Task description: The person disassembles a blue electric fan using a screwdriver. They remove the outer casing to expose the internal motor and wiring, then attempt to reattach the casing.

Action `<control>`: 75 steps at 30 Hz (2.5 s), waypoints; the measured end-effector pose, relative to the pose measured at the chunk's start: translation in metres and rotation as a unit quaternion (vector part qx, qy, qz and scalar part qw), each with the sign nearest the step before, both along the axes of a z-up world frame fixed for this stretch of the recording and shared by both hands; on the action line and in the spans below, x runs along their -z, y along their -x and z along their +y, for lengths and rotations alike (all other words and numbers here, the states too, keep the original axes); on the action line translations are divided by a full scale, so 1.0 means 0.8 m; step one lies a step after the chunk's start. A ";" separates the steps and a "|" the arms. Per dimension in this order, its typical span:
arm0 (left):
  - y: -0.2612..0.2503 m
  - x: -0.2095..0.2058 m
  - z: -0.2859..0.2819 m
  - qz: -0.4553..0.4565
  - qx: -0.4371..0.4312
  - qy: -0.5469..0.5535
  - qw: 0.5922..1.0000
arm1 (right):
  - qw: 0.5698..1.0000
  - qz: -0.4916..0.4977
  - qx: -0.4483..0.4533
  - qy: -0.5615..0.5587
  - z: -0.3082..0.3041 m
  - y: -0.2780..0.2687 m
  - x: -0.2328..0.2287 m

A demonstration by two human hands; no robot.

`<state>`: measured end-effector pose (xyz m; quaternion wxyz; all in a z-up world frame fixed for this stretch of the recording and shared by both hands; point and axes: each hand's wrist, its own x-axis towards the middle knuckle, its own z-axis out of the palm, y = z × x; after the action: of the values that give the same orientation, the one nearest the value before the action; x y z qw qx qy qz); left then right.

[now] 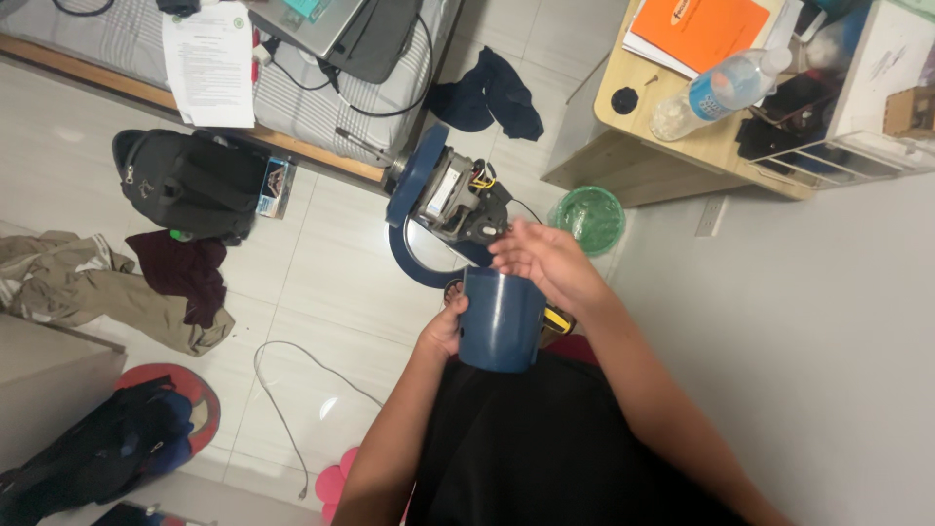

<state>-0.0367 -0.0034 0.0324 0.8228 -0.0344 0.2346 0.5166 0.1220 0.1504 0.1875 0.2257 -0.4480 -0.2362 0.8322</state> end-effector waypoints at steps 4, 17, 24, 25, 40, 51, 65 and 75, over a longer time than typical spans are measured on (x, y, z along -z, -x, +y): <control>0.005 -0.025 0.007 0.005 0.011 -0.047 0.999 | 0.997 0.054 -0.016 -0.049 0.004 -0.005 0.012; 0.008 -0.043 0.013 0.028 0.011 -0.050 0.998 | 0.994 -0.051 -0.028 -0.094 0.022 -0.026 0.029; 0.024 0.028 -0.055 0.028 -0.009 0.041 0.999 | 0.980 -0.062 0.154 -0.110 0.056 -0.196 0.068; 0.028 0.047 -0.070 0.027 -0.013 0.073 0.997 | 0.977 -0.087 0.165 -0.107 0.054 -0.220 0.081; -0.077 0.176 -0.083 0.055 -0.018 0.313 0.948 | 0.960 -0.247 -0.111 0.078 -0.006 -0.278 0.324; -0.108 0.150 0.146 0.286 0.005 0.181 0.941 | 0.961 -0.181 -0.184 0.101 0.121 -0.206 0.398; -0.058 0.151 0.225 0.670 0.095 0.068 0.734 | 0.962 -0.255 -0.079 -0.056 0.241 -0.047 0.604; -0.066 0.246 0.213 0.737 0.107 0.078 0.663 | 0.829 -0.440 -0.097 -0.330 0.358 0.081 0.942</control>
<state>0.0158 0.1670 -0.1641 0.4252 0.3188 0.8057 0.2615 0.0572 0.4367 -0.5664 0.1503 -0.6400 -0.6137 0.4372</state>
